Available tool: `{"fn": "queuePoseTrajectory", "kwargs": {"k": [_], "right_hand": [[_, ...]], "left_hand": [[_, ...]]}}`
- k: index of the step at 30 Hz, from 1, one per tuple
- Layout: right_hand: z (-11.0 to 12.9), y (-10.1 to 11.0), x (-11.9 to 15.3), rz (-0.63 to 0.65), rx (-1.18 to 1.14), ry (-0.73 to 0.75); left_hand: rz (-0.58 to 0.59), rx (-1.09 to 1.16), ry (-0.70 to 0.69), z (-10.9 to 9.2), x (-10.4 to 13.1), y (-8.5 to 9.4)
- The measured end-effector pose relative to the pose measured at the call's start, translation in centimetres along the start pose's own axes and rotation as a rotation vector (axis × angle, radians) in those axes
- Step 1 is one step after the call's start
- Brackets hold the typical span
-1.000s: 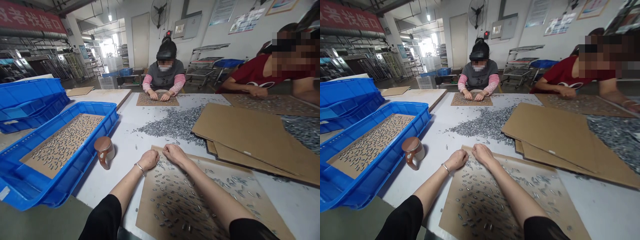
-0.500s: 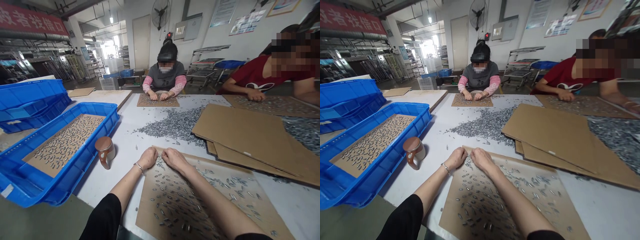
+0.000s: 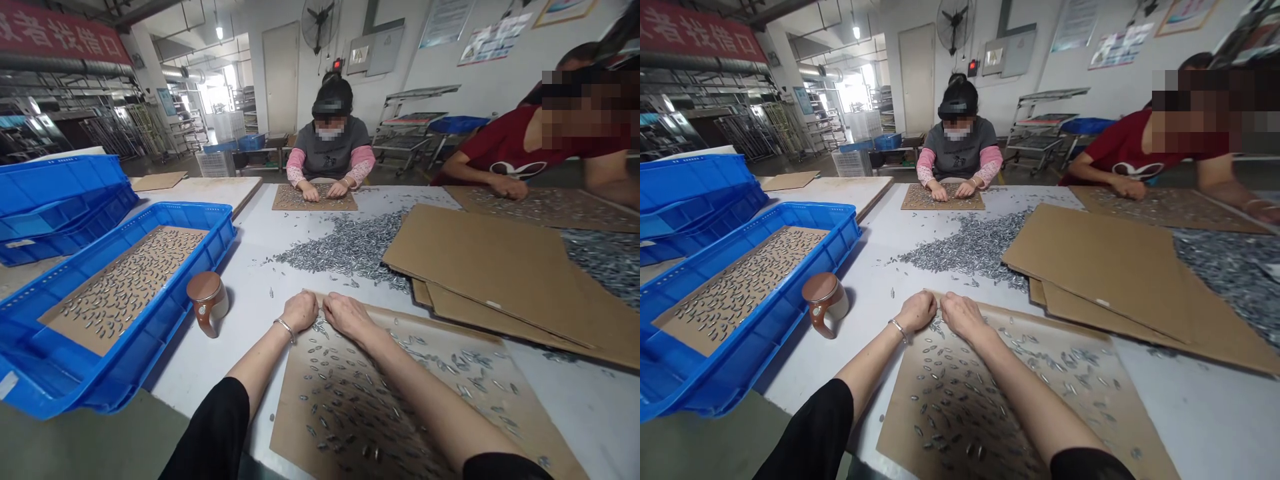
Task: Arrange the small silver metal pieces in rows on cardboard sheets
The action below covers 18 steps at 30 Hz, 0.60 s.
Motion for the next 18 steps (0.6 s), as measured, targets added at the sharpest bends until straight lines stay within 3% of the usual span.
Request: {"fn": "queuePoseTrajectory", "kwargs": {"k": [9,14,18], "right_hand": [[0.8,1.5,0.8,0.069,-0.02,0.061],[-0.2,1.5,2.6,-0.031,-0.131,0.072],[0.3,0.4,4.2,-0.045,-0.212,0.081]], "left_hand": [[0.035,0.099,0.146,0.3,-1.9,0.1],[-0.02,0.194,0.076,1.3,-0.6,0.5],[0.021,0.228,-0.047,2.3,1.3,0.4]]}}
Point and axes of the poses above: each hand's wrist, its own x-axis away from the middle knuckle, its own y-axis out of the back of the hand, z = x × y, the point moved 4 cm from there along -x, towards the middle knuckle, and after that the axes turned 15 degrees about y, right-handed, at the moved point
